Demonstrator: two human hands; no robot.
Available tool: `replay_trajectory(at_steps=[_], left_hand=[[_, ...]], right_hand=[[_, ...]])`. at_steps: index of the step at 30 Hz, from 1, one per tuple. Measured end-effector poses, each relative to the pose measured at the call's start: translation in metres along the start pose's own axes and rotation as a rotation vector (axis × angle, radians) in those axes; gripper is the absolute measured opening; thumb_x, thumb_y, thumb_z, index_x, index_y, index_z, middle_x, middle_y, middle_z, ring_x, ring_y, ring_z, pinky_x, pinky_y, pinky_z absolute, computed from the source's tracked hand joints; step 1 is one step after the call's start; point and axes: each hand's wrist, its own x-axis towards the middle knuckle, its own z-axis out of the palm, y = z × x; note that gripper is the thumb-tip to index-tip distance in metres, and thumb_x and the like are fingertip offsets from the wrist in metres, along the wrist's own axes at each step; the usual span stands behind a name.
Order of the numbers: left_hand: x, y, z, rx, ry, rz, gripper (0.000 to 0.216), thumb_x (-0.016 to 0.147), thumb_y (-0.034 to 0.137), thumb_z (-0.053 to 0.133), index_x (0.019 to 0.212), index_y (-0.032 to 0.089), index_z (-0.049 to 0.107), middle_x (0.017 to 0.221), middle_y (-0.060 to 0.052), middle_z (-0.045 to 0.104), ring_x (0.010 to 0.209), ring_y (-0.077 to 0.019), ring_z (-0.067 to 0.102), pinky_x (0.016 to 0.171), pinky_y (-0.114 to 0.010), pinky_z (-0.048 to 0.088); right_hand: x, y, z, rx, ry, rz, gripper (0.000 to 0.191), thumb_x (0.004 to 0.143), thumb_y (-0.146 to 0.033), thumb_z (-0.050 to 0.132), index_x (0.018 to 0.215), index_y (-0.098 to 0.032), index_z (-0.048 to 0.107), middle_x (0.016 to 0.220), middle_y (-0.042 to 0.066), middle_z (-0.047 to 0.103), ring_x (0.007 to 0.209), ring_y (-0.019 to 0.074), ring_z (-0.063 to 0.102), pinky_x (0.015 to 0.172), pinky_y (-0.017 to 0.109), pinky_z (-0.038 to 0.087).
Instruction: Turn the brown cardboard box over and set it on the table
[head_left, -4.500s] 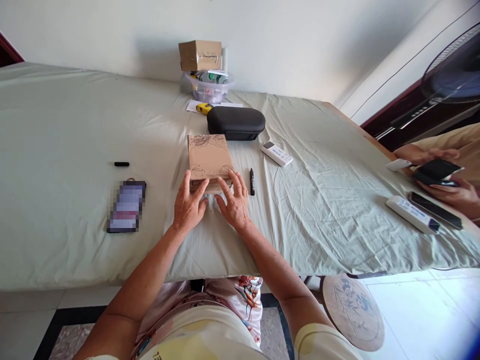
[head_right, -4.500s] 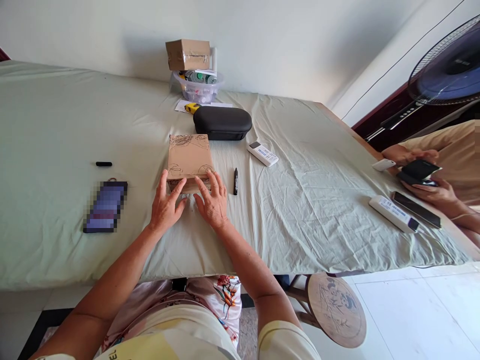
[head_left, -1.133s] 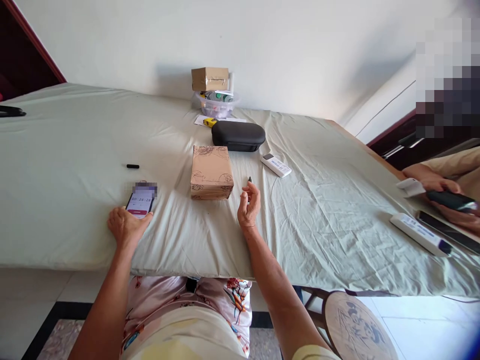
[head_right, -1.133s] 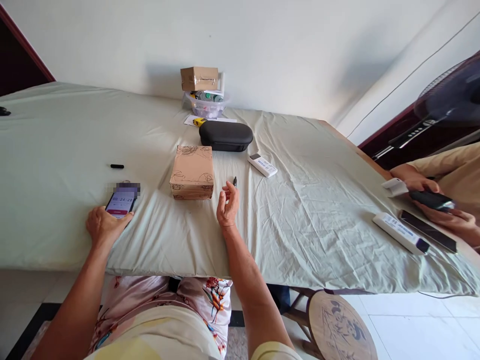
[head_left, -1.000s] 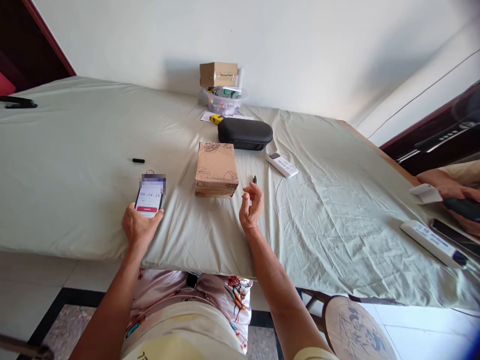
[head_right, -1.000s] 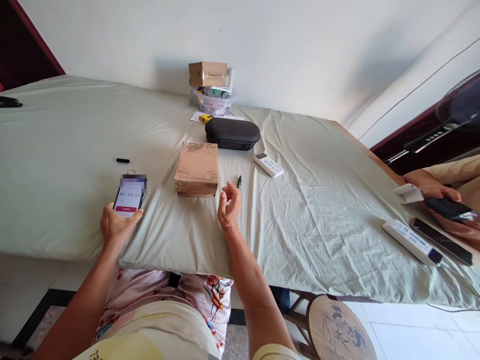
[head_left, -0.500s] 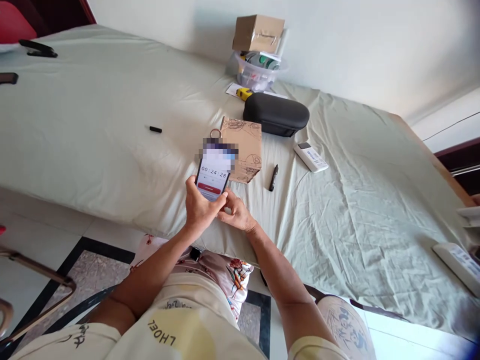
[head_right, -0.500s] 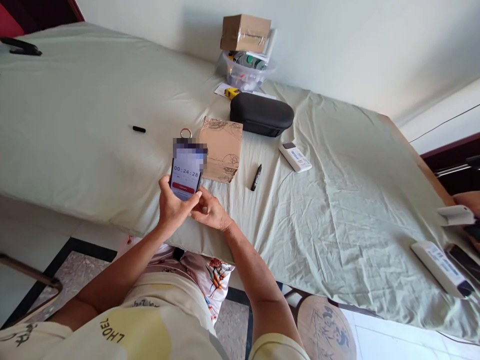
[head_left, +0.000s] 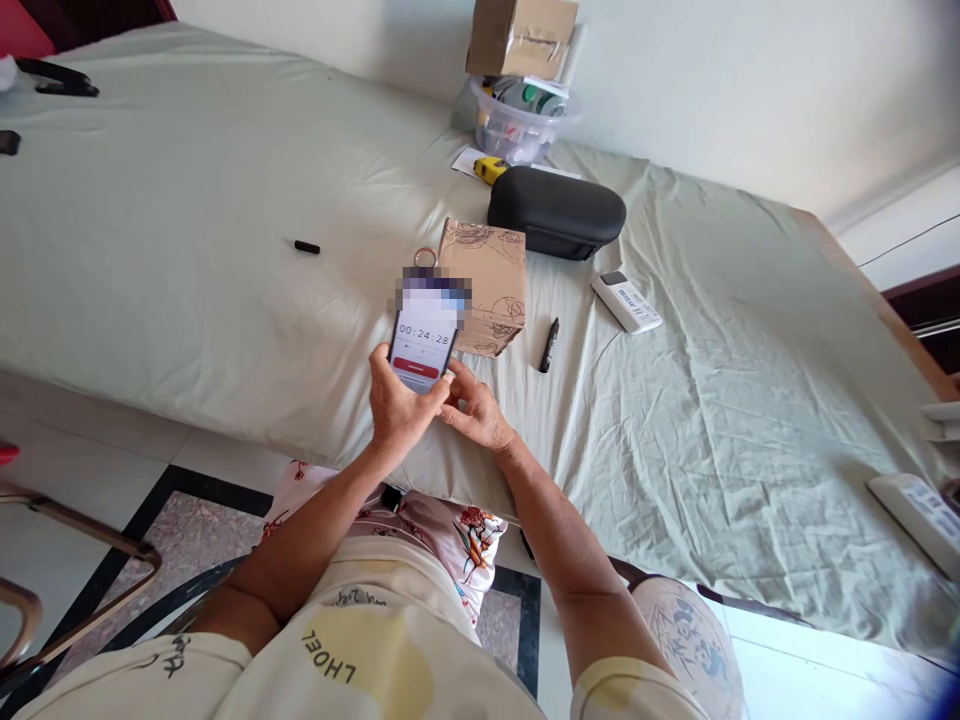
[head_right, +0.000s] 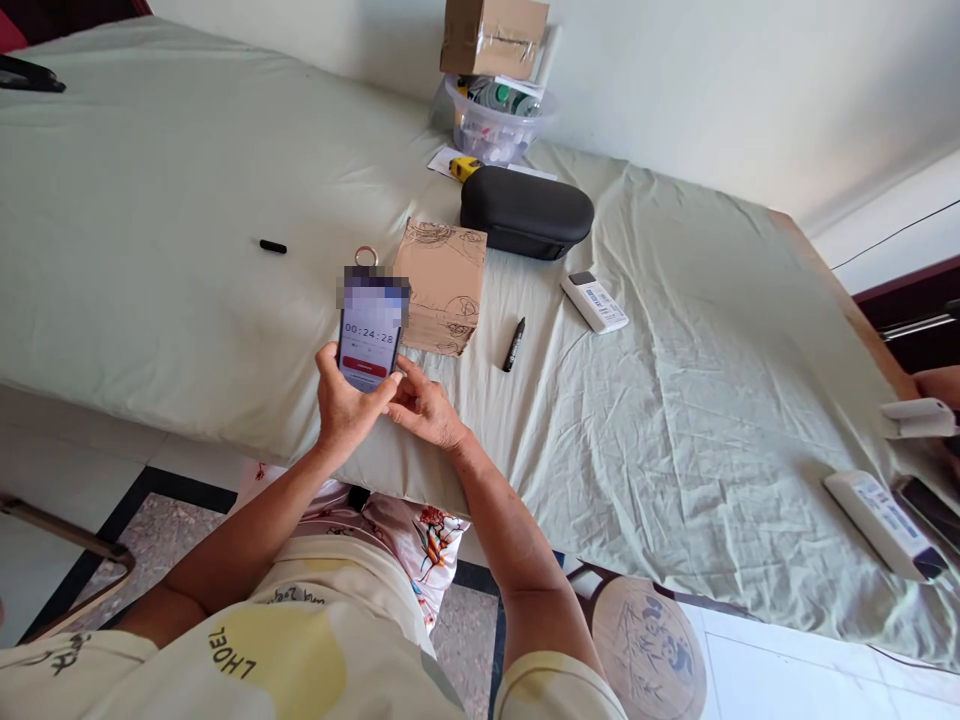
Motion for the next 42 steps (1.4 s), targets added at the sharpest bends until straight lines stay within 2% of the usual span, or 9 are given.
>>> replay_trajectory(at_steps=[3, 11, 18, 22, 25, 29, 33, 37, 42], left_hand=[[0.028, -0.021, -0.024, 0.154, 0.027, -0.059, 0.084, 0.068, 0.041, 0.085, 0.135, 0.019, 0.040, 0.126, -0.014, 0.063, 0.116, -0.0343, 0.066, 0.102, -0.050, 0.055], [0.110, -0.079, -0.087, 0.615, 0.015, -0.083, 0.075, 0.067, 0.038, 0.080, 0.129, 0.007, 0.052, 0.136, -0.028, 0.060, 0.138, -0.0456, 0.051, 0.120, -0.061, 0.037], [0.122, -0.104, -0.098, 0.628, -0.069, 0.000, 0.062, 0.070, 0.042, 0.080, 0.120, 0.012, 0.058, 0.143, -0.031, 0.059, 0.147, -0.0511, 0.043, 0.119, -0.074, 0.030], [0.123, -0.101, -0.101, 0.569, -0.100, 0.045, 0.083, 0.071, 0.051, 0.081, 0.139, 0.011, 0.053, 0.157, -0.035, 0.046, 0.154, -0.0573, 0.031, 0.116, -0.087, 0.018], [0.122, -0.086, -0.087, 0.459, -0.220, 0.154, 0.100, 0.078, 0.056, 0.076, 0.159, 0.013, 0.036, 0.165, -0.031, 0.038, 0.159, -0.0488, 0.029, 0.124, -0.076, 0.022], [0.119, -0.060, -0.032, 0.081, -0.444, 0.190, 0.105, 0.082, 0.058, 0.079, 0.165, 0.022, 0.026, 0.168, -0.024, 0.038, 0.158, -0.0378, 0.038, 0.127, -0.056, 0.034], [0.115, -0.041, 0.031, -0.054, -0.591, 0.285, 0.100, 0.075, 0.049, 0.087, 0.157, 0.019, 0.039, 0.154, -0.023, 0.056, 0.144, -0.0358, 0.056, 0.118, -0.052, 0.048], [0.109, -0.045, 0.060, -0.018, -0.531, 0.401, 0.079, 0.076, 0.036, 0.083, 0.146, 0.018, 0.053, 0.141, -0.021, 0.066, 0.136, -0.0365, 0.063, 0.116, -0.053, 0.050], [0.103, -0.058, 0.054, -0.124, -0.394, 0.448, 0.069, 0.091, 0.044, 0.070, 0.153, 0.022, 0.048, 0.155, -0.020, 0.057, 0.150, -0.0324, 0.051, 0.124, -0.050, 0.043]], right_hand=[[0.000, 0.000, -0.005, -0.064, 0.142, -0.057, 0.062, 0.101, -0.061, 0.061, 0.148, -0.023, 0.051, 0.074, -0.003, 0.065, 0.063, 0.0131, 0.058, 0.063, 0.027, 0.050], [0.003, 0.012, -0.033, -0.246, 0.858, -0.040, 0.033, 0.103, -0.053, 0.056, 0.116, -0.024, 0.064, 0.072, -0.004, 0.059, 0.060, 0.0118, 0.053, 0.061, 0.028, 0.046], [0.004, 0.028, -0.049, -0.270, 0.902, 0.016, 0.033, 0.102, -0.051, 0.056, 0.120, -0.023, 0.061, 0.075, -0.005, 0.057, 0.059, 0.0105, 0.048, 0.059, 0.026, 0.043], [0.002, 0.032, -0.051, -0.317, 0.902, 0.049, 0.036, 0.103, -0.048, 0.054, 0.130, -0.025, 0.061, 0.096, 0.003, 0.065, 0.069, 0.0133, 0.056, 0.064, 0.029, 0.050], [0.002, 0.036, -0.052, -0.340, 0.872, 0.053, 0.048, 0.101, -0.049, 0.058, 0.144, -0.028, 0.056, 0.119, 0.010, 0.066, 0.086, 0.0178, 0.064, 0.073, 0.033, 0.057], [0.002, 0.045, -0.053, -0.380, 0.820, 0.072, 0.064, 0.100, -0.054, 0.059, 0.157, -0.028, 0.045, 0.131, 0.014, 0.065, 0.101, 0.0220, 0.067, 0.080, 0.037, 0.060], [0.000, 0.052, -0.055, -0.390, 0.756, 0.097, 0.077, 0.100, -0.059, 0.060, 0.165, -0.028, 0.034, 0.137, 0.015, 0.062, 0.105, 0.0229, 0.068, 0.084, 0.039, 0.061], [-0.001, 0.051, -0.056, -0.431, 0.707, 0.045, 0.084, 0.100, -0.057, 0.061, 0.170, -0.029, 0.023, 0.144, 0.017, 0.059, 0.105, 0.0232, 0.067, 0.088, 0.043, 0.062], [0.002, 0.044, -0.049, -0.426, 0.680, 0.016, 0.075, 0.100, -0.058, 0.061, 0.164, -0.029, 0.036, 0.155, 0.019, 0.053, 0.104, 0.0234, 0.068, 0.087, 0.042, 0.064]])
